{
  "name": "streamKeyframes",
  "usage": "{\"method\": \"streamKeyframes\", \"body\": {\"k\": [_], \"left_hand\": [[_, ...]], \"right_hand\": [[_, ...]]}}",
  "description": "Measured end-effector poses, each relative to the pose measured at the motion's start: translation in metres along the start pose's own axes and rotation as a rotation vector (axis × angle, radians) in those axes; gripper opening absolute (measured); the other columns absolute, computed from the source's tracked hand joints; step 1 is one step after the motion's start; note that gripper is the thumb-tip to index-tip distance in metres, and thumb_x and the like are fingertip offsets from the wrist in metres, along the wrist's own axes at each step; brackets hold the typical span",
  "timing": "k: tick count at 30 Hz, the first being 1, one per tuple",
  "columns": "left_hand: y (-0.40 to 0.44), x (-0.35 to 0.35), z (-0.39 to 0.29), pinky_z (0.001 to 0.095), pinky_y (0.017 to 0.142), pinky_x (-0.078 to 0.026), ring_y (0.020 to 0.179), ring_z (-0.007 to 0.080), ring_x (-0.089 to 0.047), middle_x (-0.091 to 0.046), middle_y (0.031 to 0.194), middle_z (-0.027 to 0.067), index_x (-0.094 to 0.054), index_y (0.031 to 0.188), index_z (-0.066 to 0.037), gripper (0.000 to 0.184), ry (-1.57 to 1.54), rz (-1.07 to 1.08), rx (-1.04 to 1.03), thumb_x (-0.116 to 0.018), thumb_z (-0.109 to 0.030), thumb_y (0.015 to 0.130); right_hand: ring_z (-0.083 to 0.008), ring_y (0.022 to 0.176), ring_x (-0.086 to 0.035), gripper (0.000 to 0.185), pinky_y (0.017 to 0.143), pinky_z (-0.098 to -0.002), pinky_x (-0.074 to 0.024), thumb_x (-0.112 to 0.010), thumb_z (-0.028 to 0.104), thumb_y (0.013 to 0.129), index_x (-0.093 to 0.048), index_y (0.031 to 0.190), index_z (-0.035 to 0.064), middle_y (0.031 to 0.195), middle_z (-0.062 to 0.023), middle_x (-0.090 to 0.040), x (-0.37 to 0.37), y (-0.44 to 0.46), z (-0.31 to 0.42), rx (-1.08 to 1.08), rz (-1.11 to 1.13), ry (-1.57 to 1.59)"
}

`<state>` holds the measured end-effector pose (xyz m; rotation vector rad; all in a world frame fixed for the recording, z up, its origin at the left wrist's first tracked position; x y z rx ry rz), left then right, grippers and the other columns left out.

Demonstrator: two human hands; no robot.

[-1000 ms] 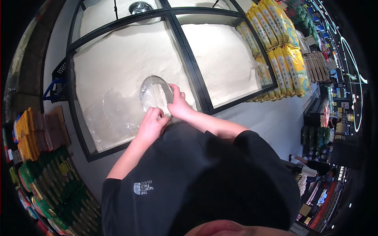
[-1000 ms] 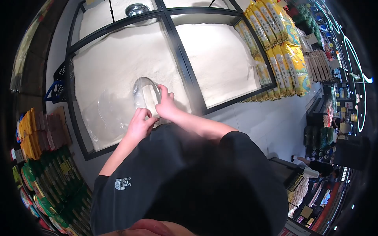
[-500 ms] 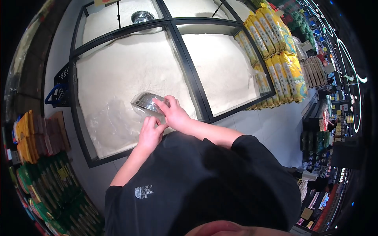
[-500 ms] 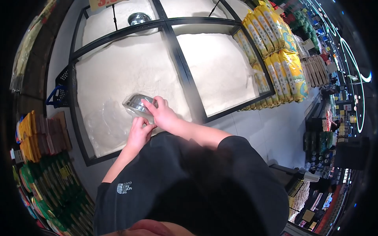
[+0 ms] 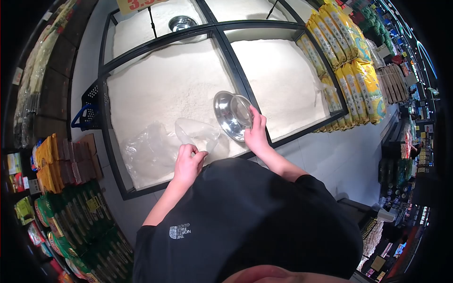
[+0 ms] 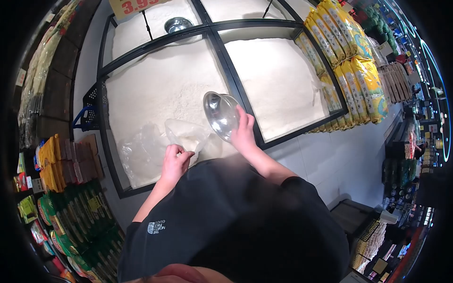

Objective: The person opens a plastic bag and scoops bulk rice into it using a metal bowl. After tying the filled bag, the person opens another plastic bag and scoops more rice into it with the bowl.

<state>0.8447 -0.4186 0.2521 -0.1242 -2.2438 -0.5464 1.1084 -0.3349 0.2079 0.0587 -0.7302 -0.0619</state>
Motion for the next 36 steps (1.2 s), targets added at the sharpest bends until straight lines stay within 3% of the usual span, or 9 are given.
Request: {"method": "streamKeyframes", "body": {"k": [2,6,10,13,20,26,29,32,36], "left_hand": [[0.003,-0.003,-0.001,0.0386,0.074,-0.051,0.091,0.0298,-0.055,-0.054,0.092,0.0073,-0.076,0.096,-0.014,0.03,-0.005,-0.001,-0.007,-0.077,0.001,0.07],[0.002,-0.006,-0.006,0.0386,0.074,-0.051,0.091,0.0298,-0.056,-0.054,0.092,0.007,-0.076,0.096,-0.014,0.033,-0.003,-0.013,-0.023,-0.077,0.002,0.067],[0.002,-0.004,-0.008,0.0388,0.074,-0.051,0.09,0.0295,-0.056,-0.054,0.091,0.0066,-0.076,0.095,-0.014,0.033,0.012,-0.028,-0.029,-0.077,0.003,0.067],[-0.003,-0.005,-0.005,0.0387,0.073,-0.051,0.09,0.0293,-0.056,-0.053,0.09,0.0063,-0.076,0.095,-0.014,0.032,0.033,-0.026,-0.017,-0.077,0.003,0.068],[-0.003,0.003,-0.01,0.0378,0.071,-0.049,0.086,0.028,-0.055,-0.053,0.089,0.0055,-0.076,0.096,-0.016,0.031,0.044,-0.05,0.007,-0.078,0.003,0.071],[-0.009,-0.001,-0.005,0.0383,0.073,-0.05,0.089,0.0293,-0.056,-0.054,0.092,0.0065,-0.076,0.097,-0.014,0.033,0.04,-0.02,-0.018,-0.077,0.003,0.069],[-0.009,0.003,-0.007,0.0386,0.074,-0.05,0.089,0.0294,-0.056,-0.054,0.093,0.0067,-0.076,0.097,-0.014,0.035,0.025,0.015,-0.012,-0.075,0.004,0.067],[-0.009,0.009,-0.009,0.0388,0.075,-0.05,0.091,0.0294,-0.056,-0.054,0.094,0.0069,-0.076,0.098,-0.013,0.037,0.018,0.065,0.017,-0.073,0.005,0.066],[-0.013,0.015,-0.008,0.0391,0.076,-0.051,0.092,0.0294,-0.056,-0.054,0.094,0.0069,-0.076,0.098,-0.013,0.037,0.036,0.128,0.038,-0.072,0.005,0.066]], "right_hand": [[-0.0437,0.118,-0.05,0.079,0.105,-0.0478,-0.0468,-0.057,-0.007,0.085,-0.032,0.157,0.0176,0.134,-0.023,-0.04,-0.01,0.002,-0.029,0.03,0.067,-0.198],[-0.0495,0.117,-0.047,0.07,0.1,-0.0526,-0.0476,-0.054,0.008,0.095,-0.032,0.158,0.028,0.137,-0.0285,-0.037,-0.048,0.001,-0.05,0.027,0.377,-0.505],[-0.0506,0.115,-0.047,0.069,0.101,-0.055,-0.045,-0.053,0.01,0.096,-0.031,0.159,0.0255,0.134,-0.0305,-0.039,-0.089,-0.004,-0.07,0.008,0.41,-0.487],[-0.046,0.11,-0.051,0.075,0.099,-0.0543,-0.0463,-0.059,0.002,0.089,-0.034,0.156,0.0246,0.13,-0.0265,-0.041,-0.094,-0.005,-0.079,0.026,0.357,-0.498],[-0.0473,0.111,-0.055,0.081,0.104,-0.0466,-0.0462,-0.059,0.004,0.082,-0.028,0.156,0.0189,0.129,-0.0296,-0.045,-0.103,-0.004,-0.115,-0.309,0.359,-0.259],[-0.0452,0.115,-0.054,0.087,0.107,-0.047,-0.0455,-0.068,0.017,0.084,-0.025,0.159,0.0164,0.131,-0.0301,-0.044,-0.095,-0.011,-0.115,-0.287,0.41,-0.128],[-0.0458,0.121,-0.053,0.086,0.109,-0.0466,-0.0444,-0.073,0.025,0.086,-0.028,0.159,0.0137,0.139,-0.029,-0.042,-0.079,-0.012,-0.096,-0.175,0.259,-0.133],[-0.0445,0.128,-0.051,0.08,0.111,-0.0463,-0.0428,-0.075,0.03,0.087,-0.037,0.155,0.0109,0.142,-0.0266,-0.045,-0.053,-0.008,-0.028,0.23,0.125,-0.353],[-0.0399,0.13,-0.051,0.075,0.111,-0.0463,-0.0421,-0.078,0.037,0.086,-0.047,0.147,0.0062,0.135,-0.0258,-0.055,-0.085,0.005,-0.006,0.133,0.186,0.054]]}}
Point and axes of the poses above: each hand's wrist, its own y-axis towards the middle knuckle, its own x-axis out of the back of the hand, z = x × y, the point moved 6 cm from there along y, towards the middle knuckle
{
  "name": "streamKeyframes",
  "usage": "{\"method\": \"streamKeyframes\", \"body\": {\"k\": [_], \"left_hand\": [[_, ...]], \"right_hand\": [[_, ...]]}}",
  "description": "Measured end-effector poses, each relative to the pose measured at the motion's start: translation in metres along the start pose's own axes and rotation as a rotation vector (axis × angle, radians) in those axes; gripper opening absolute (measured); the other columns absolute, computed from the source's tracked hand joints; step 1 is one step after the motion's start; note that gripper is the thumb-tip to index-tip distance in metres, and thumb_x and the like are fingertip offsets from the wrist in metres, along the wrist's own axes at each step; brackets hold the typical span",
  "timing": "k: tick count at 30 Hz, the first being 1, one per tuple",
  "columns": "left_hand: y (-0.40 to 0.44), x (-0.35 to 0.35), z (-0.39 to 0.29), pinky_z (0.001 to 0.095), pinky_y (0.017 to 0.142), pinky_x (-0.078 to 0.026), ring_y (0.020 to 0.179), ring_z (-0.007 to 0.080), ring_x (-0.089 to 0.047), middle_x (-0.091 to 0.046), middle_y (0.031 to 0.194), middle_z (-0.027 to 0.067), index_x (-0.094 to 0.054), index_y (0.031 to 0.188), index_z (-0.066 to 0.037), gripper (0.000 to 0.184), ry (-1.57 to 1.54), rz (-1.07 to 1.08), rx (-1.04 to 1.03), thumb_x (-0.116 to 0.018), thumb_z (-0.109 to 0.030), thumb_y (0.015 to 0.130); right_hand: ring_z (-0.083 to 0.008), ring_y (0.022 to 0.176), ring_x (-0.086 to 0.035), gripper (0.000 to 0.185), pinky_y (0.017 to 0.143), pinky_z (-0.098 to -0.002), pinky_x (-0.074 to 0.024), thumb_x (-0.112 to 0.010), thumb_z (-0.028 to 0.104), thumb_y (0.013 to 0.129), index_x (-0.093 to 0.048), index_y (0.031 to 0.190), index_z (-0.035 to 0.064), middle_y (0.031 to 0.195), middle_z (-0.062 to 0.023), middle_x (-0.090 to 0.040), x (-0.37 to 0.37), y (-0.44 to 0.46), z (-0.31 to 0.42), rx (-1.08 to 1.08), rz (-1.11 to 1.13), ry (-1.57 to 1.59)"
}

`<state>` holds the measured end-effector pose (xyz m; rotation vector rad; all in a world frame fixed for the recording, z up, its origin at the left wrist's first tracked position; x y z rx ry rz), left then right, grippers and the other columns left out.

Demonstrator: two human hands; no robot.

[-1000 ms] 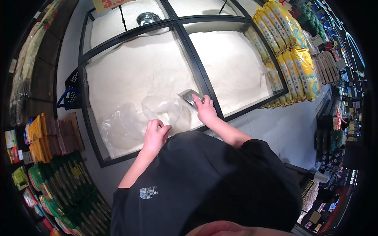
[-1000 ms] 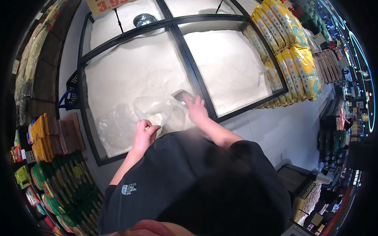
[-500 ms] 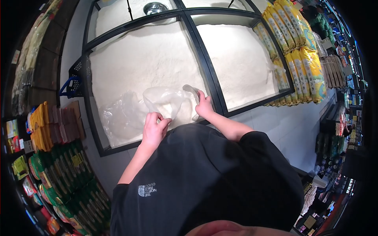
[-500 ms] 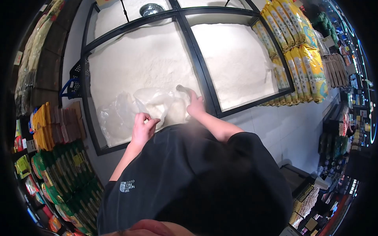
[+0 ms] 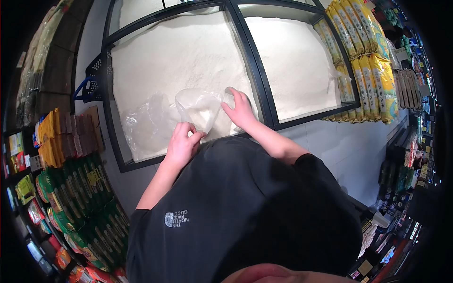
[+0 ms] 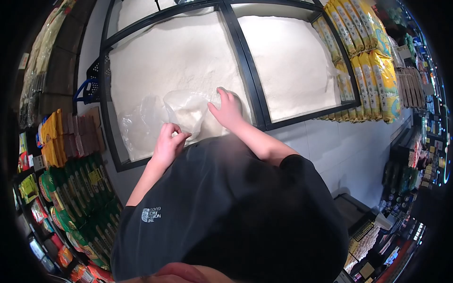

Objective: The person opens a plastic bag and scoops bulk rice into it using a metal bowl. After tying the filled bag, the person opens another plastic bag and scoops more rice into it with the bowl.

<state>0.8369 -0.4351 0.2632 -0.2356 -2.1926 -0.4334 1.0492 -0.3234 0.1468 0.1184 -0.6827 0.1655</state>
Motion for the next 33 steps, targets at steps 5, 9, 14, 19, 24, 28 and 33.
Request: {"method": "streamKeyframes", "body": {"k": [5,9,14,19,24,28,33], "left_hand": [[-0.002,0.008,-0.006,0.0395,0.076,-0.052,0.091,0.0296,-0.057,-0.054,0.093,0.0068,-0.075,0.098,-0.013,0.037,0.017,0.036,-0.026,-0.072,0.005,0.066],[-0.007,0.013,-0.001,0.0385,0.074,-0.051,0.088,0.0289,-0.057,-0.053,0.091,0.0068,-0.075,0.098,-0.013,0.036,-0.005,0.015,-0.029,-0.072,0.006,0.067],[-0.017,0.047,0.009,0.0375,0.072,-0.05,0.087,0.0275,-0.056,-0.052,0.088,0.0069,-0.076,0.1,-0.013,0.031,-0.001,-0.112,0.052,-0.074,0.007,0.076],[-0.026,0.096,0.014,0.0379,0.07,-0.049,0.083,0.0263,-0.056,-0.053,0.088,0.0068,-0.076,0.099,-0.013,0.028,-0.005,-0.252,0.16,-0.076,0.005,0.079],[-0.036,0.129,0.021,0.0377,0.069,-0.048,0.082,0.0265,-0.055,-0.053,0.084,0.0064,-0.076,0.097,-0.013,0.025,0.036,-0.263,0.124,-0.077,0.005,0.079],[-0.055,0.154,0.039,0.0356,0.066,-0.047,0.08,0.0245,-0.057,-0.054,0.084,0.0063,-0.076,0.097,-0.011,0.024,-0.021,-0.291,0.136,-0.077,0.005,0.08],[-0.071,0.184,0.063,0.0329,0.062,-0.047,0.078,0.0216,-0.058,-0.056,0.085,0.006,-0.077,0.098,-0.009,0.024,-0.104,-0.312,0.089,-0.076,0.007,0.081]], "right_hand": [[-0.0302,0.109,-0.065,0.054,0.096,-0.0404,-0.0516,-0.07,0.027,0.093,-0.054,0.139,0.0035,0.115,-0.0184,-0.067,-0.058,0.012,-0.028,-0.375,0.187,0.045],[-0.0172,0.084,-0.069,0.03,0.073,-0.0306,-0.0545,-0.061,0.019,0.095,-0.065,0.12,0.0022,0.094,-0.0098,-0.071,-0.052,0.009,-0.017,-0.54,0.361,0.397],[-0.0137,0.078,-0.068,0.017,0.071,-0.0296,-0.0546,-0.058,0.01,0.096,-0.066,0.106,-0.0009,0.088,-0.0077,-0.071,-0.045,-0.008,0.021,-0.415,0.329,0.59],[-0.0141,0.081,-0.068,0.016,0.073,-0.0293,-0.0546,-0.057,0.009,0.098,-0.066,0.107,0.0,0.089,-0.0079,-0.071,-0.037,-0.017,0.076,-0.371,0.413,0.627],[-0.0133,0.088,-0.067,0.016,0.081,-0.0283,-0.053,-0.056,0.009,0.099,-0.066,0.107,0.0008,0.091,-0.0063,-0.07,-0.041,-0.029,0.106,-0.303,0.422,0.641],[-0.0131,0.089,-0.066,0.015,0.084,-0.0284,-0.0523,-0.057,0.01,0.099,-0.065,0.107,0.0005,0.091,-0.005,-0.069,-0.049,-0.037,0.126,-0.312,0.33,0.624],[-0.0122,0.087,-0.065,0.015,0.083,-0.027,-0.052,-0.057,0.011,0.101,-0.065,0.106,-0.0001,0.089,-0.0038,-0.068,-0.056,-0.045,0.178,-0.307,0.226,0.667]]}}
Point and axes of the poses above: each hand's wrist, its own y-axis towards the middle knuckle, its own x-axis out of the back of the hand, z = x × y, the point moved 6 cm from there along y, towards the middle knuckle
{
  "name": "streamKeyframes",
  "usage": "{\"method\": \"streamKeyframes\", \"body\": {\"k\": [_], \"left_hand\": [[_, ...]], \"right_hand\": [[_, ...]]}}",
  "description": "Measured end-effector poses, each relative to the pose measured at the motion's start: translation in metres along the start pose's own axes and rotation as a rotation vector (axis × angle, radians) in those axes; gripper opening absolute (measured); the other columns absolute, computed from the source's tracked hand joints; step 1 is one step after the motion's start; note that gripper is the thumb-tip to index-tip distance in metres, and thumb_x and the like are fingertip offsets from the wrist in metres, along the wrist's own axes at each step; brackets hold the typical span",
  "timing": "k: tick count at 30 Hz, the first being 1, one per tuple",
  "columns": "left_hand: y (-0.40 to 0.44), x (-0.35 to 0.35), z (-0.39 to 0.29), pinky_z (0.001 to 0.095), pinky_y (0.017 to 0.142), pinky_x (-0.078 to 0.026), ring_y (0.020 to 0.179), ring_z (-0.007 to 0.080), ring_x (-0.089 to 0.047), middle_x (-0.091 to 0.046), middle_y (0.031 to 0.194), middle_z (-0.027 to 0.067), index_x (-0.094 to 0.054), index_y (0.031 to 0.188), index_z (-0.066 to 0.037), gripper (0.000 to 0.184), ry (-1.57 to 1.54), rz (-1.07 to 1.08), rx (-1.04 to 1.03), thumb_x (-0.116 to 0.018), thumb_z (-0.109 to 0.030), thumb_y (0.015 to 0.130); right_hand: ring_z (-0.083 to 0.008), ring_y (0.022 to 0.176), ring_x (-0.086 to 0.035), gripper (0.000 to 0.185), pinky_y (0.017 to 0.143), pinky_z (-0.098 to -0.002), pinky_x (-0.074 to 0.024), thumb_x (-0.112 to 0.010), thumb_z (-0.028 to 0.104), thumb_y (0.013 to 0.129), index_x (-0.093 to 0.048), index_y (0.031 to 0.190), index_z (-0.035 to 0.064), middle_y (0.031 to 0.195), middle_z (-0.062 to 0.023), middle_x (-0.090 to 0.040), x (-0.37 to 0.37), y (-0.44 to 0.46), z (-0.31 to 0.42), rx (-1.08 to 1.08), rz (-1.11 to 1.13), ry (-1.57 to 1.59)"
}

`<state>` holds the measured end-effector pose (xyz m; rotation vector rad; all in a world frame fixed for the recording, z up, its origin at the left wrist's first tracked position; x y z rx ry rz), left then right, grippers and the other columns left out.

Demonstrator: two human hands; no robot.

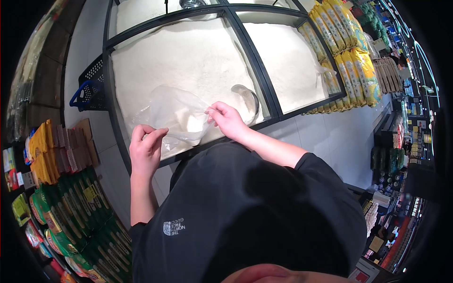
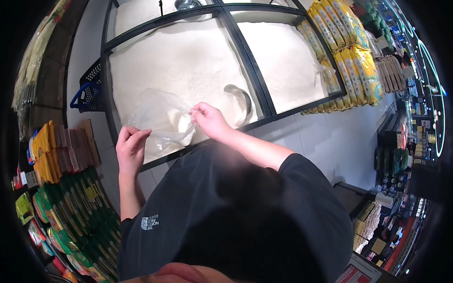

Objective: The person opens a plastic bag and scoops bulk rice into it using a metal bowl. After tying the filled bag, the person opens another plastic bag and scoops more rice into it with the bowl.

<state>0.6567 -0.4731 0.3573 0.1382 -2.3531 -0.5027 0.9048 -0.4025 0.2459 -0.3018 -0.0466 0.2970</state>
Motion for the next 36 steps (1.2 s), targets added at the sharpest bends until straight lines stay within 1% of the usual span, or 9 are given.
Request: {"method": "streamKeyframes", "body": {"k": [6,10,15,22,25,30,31,34,36], "left_hand": [[-0.006,0.036,0.031,0.0319,0.063,-0.047,0.077,0.0206,-0.058,-0.057,0.086,0.0057,-0.077,0.099,-0.009,0.025,-0.032,-0.006,-0.052,-0.076,0.008,0.081],[-0.003,0.057,0.045,0.0304,0.064,-0.047,0.074,0.0188,-0.058,-0.057,0.086,0.0059,-0.078,0.1,-0.009,0.024,-0.101,-0.006,-0.038,-0.076,0.008,0.082],[0.018,0.081,0.05,0.0268,0.067,-0.048,0.075,0.0145,-0.056,-0.054,0.086,0.0036,-0.079,0.101,-0.006,0.023,-0.149,-0.055,-0.073,-0.075,0.009,0.083],[0.045,0.118,0.037,0.0217,0.073,-0.049,0.085,0.0106,-0.057,-0.055,0.096,0.0034,-0.077,0.104,0.0,0.023,-0.468,-0.147,-0.114,-0.069,0.015,0.088],[0.044,0.137,0.027,0.0215,0.076,-0.049,0.086,0.0113,-0.058,-0.057,0.096,0.0042,-0.077,0.104,0.002,0.022,-0.424,-0.202,-0.198,-0.069,0.015,0.088],[0.032,0.161,0.036,0.0207,0.076,-0.047,0.088,0.0119,-0.058,-0.057,0.095,0.0044,-0.077,0.105,0.001,0.021,-0.324,-0.266,-0.188,-0.073,0.011,0.087],[0.03,0.163,0.038,0.0205,0.075,-0.047,0.088,0.0118,-0.058,-0.057,0.095,0.0043,-0.077,0.105,0.001,0.021,-0.315,-0.271,-0.179,-0.073,0.011,0.087],[0.028,0.164,0.04,0.0207,0.072,-0.045,0.087,0.0115,-0.057,-0.057,0.094,0.0037,-0.078,0.103,0.0,0.02,-0.275,-0.279,-0.164,-0.074,0.01,0.087],[0.025,0.163,0.044,0.0212,0.071,-0.044,0.086,0.0117,-0.057,-0.057,0.093,0.0032,-0.078,0.103,-0.001,0.019,-0.236,-0.27,-0.149,-0.075,0.009,0.087]], "right_hand": [[-0.0098,0.083,-0.065,0.016,0.071,-0.0254,-0.0507,-0.056,0.014,0.105,-0.066,0.108,0.0007,0.09,-0.0036,-0.069,-0.024,-0.002,0.011,0.079,-0.091,0.027],[-0.0103,0.084,-0.065,0.017,0.072,-0.0257,-0.0506,-0.056,0.013,0.105,-0.066,0.11,0.0,0.09,-0.005,-0.07,-0.031,-0.013,0.028,0.108,-0.171,0.094],[-0.0122,0.085,-0.066,0.016,0.074,-0.0278,-0.0521,-0.058,0.012,0.104,-0.066,0.11,-0.0007,0.1,-0.0087,-0.071,-0.044,-0.022,0.075,0.246,-0.245,0.072],[-0.0138,0.086,-0.066,0.017,0.076,-0.0288,-0.0524,-0.057,0.012,0.104,-0.064,0.111,-0.001,0.099,-0.0099,-0.071,-0.055,-0.038,0.159,0.449,-0.215,0.055],[-0.0142,0.087,-0.067,0.019,0.079,-0.0296,-0.0522,-0.056,0.013,0.105,-0.063,0.114,-0.002,0.1,-0.0099,-0.071,-0.067,-0.043,0.173,0.485,-0.139,0.107],[-0.0139,0.09,-0.068,0.02,0.081,-0.029,-0.0524,-0.058,0.012,0.105,-0.065,0.114,-0.0041,0.1,-0.0099,-0.072,-0.088,-0.044,0.184,0.528,-0.098,0.075],[-0.0099,0.088,-0.067,0.016,0.075,-0.0264,-0.0534,-0.058,0.015,0.105,-0.067,0.109,0.0014,0.094,-0.0032,-0.071,-0.091,-0.041,0.182,0.535,-0.092,0.092],[-0.0138,0.091,-0.069,0.018,0.081,-0.028,-0.0529,-0.057,0.011,0.105,-0.066,0.113,-0.0011,0.098,-0.0073,-0.072,-0.097,-0.035,0.172,0.483,-0.051,0.1],[-0.0133,0.093,-0.069,0.016,0.08,-0.0274,-0.053,-0.056,0.01,0.105,-0.066,0.113,0.0,0.101,-0.0065,-0.071,-0.099,-0.028,0.156,0.43,-0.013,0.099]]}}
Point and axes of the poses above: each hand's wrist, its own y-axis towards the middle knuckle, its own x-axis out of the back of the hand, z = x × y, the point moved 6 cm from there along y, towards the middle knuckle
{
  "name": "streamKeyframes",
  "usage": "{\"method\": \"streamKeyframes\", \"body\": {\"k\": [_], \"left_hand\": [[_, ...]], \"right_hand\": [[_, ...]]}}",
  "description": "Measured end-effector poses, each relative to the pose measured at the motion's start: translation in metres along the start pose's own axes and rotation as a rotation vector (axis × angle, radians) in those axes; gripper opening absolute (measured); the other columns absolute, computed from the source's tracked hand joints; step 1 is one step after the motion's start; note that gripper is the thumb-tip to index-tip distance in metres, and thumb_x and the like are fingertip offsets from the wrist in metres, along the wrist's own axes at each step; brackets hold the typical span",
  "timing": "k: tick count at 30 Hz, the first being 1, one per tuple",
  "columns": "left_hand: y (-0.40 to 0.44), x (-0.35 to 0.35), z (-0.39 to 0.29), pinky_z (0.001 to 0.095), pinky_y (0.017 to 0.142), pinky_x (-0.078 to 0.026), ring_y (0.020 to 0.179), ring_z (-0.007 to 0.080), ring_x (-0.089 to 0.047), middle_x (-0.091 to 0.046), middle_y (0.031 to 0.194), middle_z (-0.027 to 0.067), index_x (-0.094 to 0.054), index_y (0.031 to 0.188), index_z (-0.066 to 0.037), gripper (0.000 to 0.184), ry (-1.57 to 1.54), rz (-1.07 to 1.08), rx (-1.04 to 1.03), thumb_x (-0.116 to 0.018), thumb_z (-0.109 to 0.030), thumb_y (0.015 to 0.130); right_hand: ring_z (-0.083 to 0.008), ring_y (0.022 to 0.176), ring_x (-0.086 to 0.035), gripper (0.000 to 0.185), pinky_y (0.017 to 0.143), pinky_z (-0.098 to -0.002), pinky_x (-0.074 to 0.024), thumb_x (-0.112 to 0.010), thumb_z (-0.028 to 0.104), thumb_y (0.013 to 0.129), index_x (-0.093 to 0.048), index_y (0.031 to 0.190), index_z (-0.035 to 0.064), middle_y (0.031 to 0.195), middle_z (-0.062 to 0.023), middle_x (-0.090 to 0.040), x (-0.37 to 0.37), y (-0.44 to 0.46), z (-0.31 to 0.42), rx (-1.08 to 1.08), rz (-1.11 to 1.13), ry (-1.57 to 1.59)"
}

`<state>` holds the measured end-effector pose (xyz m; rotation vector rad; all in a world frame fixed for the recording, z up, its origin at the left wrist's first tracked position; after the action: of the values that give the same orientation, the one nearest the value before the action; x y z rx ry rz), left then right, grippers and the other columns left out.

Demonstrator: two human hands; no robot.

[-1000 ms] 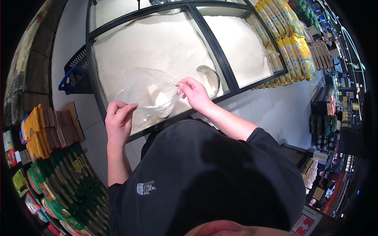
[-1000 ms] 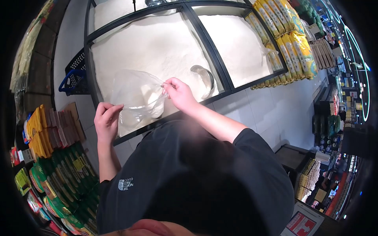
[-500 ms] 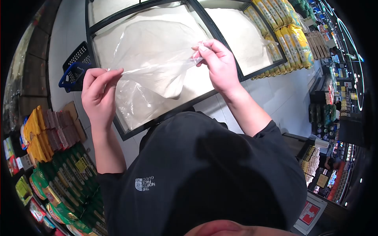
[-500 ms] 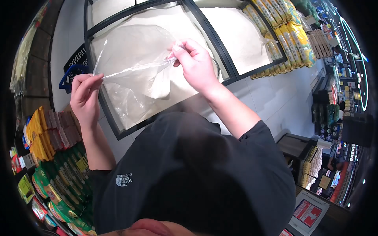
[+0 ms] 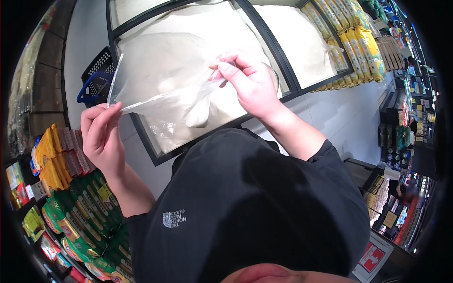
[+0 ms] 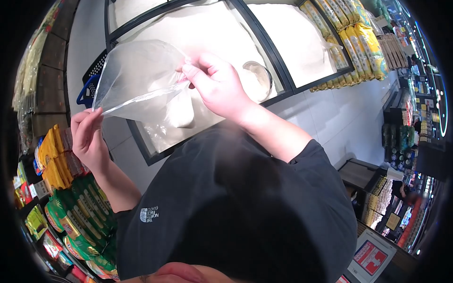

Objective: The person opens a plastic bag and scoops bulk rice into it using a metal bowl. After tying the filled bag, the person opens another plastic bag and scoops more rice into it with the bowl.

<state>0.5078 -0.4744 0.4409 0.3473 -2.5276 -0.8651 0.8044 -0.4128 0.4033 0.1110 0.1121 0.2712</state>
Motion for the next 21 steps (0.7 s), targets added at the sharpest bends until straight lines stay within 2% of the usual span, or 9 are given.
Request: {"method": "streamKeyframes", "body": {"k": [2,7,10,17,21], "left_hand": [[-0.004,-0.001,0.006,0.0217,0.07,-0.044,0.086,0.0122,-0.057,-0.057,0.092,0.0031,-0.078,0.102,-0.001,0.019,0.047,0.015,0.019,-0.076,0.008,0.087],[-0.02,-0.003,0.011,0.0242,0.07,-0.046,0.086,0.0145,-0.059,-0.057,0.091,0.0042,-0.078,0.099,-0.002,0.018,0.21,0.083,0.043,-0.077,0.008,0.085],[-0.031,0.001,0.008,0.0257,0.071,-0.047,0.086,0.0158,-0.059,-0.057,0.091,0.0048,-0.078,0.098,-0.001,0.019,0.288,0.096,0.039,-0.077,0.009,0.083],[-0.041,-0.016,0.002,0.0276,0.071,-0.048,0.085,0.0181,-0.06,-0.057,0.09,0.0057,-0.077,0.098,-0.002,0.019,0.315,0.171,0.128,-0.076,0.009,0.082],[-0.055,-0.055,0.009,0.0289,0.068,-0.048,0.081,0.0189,-0.059,-0.056,0.088,0.0059,-0.077,0.097,-0.005,0.021,0.297,0.267,0.179,-0.074,0.009,0.082]], "right_hand": [[-0.013,0.094,-0.069,0.016,0.081,-0.0271,-0.0529,-0.056,0.01,0.105,-0.066,0.112,-0.0004,0.103,-0.0064,-0.071,-0.004,-0.002,-0.019,-0.059,0.012,0.037],[-0.0142,0.099,-0.067,0.017,0.094,-0.0313,-0.0542,-0.057,0.009,0.105,-0.064,0.114,-0.0034,0.103,-0.0086,-0.07,-0.019,-0.018,-0.075,-0.237,0.122,-0.049],[-0.0141,0.1,-0.067,0.018,0.095,-0.0304,-0.0537,-0.056,0.01,0.106,-0.064,0.114,-0.0037,0.103,-0.0083,-0.07,-0.03,-0.027,-0.099,-0.311,0.177,-0.009],[-0.0112,0.096,-0.066,0.016,0.088,-0.0281,-0.0516,-0.057,0.012,0.104,-0.067,0.112,0.0019,0.099,-0.0071,-0.072,-0.026,-0.026,-0.132,-0.367,0.268,-0.215],[-0.0182,0.089,-0.069,0.019,0.083,-0.0317,-0.0542,-0.055,0.013,0.101,-0.067,0.11,0.0016,0.095,-0.0095,-0.074,-0.001,-0.041,-0.174,-0.406,0.254,-0.234]]}}
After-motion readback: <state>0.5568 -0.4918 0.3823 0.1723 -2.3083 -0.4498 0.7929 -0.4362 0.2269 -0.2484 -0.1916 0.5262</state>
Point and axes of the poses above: each hand's wrist, its own y-axis towards the middle knuckle, its own x-axis out of the back of the hand, z = x × y, the point moved 6 cm from there along y, towards the middle knuckle
